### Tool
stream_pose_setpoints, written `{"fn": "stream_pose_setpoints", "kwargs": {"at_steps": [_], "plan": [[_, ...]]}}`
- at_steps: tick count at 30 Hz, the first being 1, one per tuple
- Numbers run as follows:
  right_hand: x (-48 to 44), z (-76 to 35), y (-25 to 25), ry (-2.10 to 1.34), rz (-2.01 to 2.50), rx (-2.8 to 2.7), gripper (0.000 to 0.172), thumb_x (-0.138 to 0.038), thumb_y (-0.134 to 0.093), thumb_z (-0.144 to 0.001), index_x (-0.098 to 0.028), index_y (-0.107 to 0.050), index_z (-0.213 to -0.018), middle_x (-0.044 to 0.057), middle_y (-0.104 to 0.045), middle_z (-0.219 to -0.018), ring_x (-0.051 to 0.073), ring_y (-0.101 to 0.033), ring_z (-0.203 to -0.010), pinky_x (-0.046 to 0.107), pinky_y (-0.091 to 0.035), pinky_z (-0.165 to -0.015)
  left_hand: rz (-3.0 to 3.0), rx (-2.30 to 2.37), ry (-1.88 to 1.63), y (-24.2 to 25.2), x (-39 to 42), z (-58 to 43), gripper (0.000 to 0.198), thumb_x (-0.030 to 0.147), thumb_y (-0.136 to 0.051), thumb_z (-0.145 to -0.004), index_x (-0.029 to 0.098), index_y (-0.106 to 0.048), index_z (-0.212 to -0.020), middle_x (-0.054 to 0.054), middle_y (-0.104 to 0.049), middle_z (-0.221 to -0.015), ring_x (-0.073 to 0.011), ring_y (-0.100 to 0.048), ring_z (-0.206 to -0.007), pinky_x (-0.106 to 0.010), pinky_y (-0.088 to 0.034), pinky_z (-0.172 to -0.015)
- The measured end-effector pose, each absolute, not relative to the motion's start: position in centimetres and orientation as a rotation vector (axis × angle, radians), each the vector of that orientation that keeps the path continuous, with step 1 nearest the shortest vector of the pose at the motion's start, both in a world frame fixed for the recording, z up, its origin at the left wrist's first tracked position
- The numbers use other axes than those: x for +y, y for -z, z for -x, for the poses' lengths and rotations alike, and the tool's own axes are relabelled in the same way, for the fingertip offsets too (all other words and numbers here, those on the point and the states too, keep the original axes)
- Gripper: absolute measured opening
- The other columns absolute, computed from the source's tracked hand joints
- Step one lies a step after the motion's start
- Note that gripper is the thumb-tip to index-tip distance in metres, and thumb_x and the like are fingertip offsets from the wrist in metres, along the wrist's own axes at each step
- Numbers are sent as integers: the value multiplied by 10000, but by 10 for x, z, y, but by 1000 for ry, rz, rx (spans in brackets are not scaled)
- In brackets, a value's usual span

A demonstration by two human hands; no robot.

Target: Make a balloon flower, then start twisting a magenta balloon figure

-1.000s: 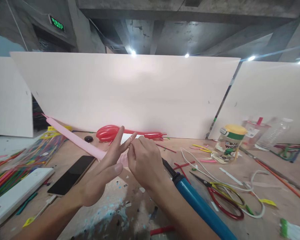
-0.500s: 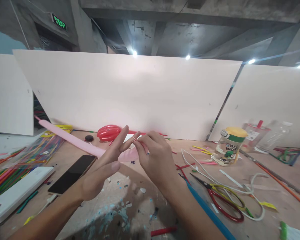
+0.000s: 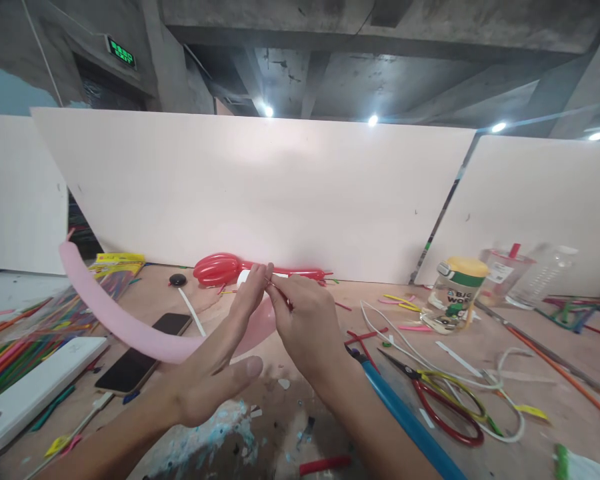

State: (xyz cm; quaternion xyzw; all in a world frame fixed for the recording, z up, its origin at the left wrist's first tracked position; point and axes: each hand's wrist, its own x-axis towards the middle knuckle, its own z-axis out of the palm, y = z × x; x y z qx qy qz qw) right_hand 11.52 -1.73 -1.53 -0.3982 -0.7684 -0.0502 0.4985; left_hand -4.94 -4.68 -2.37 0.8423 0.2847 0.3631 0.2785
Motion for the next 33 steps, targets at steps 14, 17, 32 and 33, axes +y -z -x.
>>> {"fn": "stream_pose_setpoints", "kwargs": {"at_steps": [14, 17, 32, 33], "plan": [[-11, -112, 22, 360, 961, -1771, 287, -141, -486, -793, -198, -311, -574, -50, -340, -527, 92, -325, -498, 253, -254, -520, -2416, 860, -942, 21, -53, 50, 861, 472, -422, -892, 373, 251, -1420, 2, 122, -1565, -372, 117, -1404, -688, 96, -1056], [-9, -111, 23, 371, 993, -1767, 287, -148, -481, -801, -203, -305, -580, -49, -344, -524, 94, -322, -494, 256, -251, -520, -2429, 902, -952, 21, -55, 48, 897, 467, -464, -877, 376, 243, -1423, -5, 20, -1576, -364, 220, -1374, -720, 108, -1027], [-24, -96, 21, -33, 967, -1726, 143, -202, -469, -877, -178, -560, -769, 11, -565, -690, 136, -473, -642, 268, -368, -613, -2090, 591, -1159, 33, -40, 46, 770, 516, -385, -908, 337, 103, -1476, 7, 45, -1576, -269, -17, -1437, -517, -121, -1158], [-25, -97, 18, -153, 948, -1708, 130, -219, -481, -876, -180, -582, -805, 10, -586, -711, 133, -487, -649, 262, -381, -614, -2081, 561, -1186, 33, -40, 46, 760, 505, -382, -912, 332, 92, -1479, 8, 21, -1578, -262, -17, -1437, -510, -118, -1160]]}}
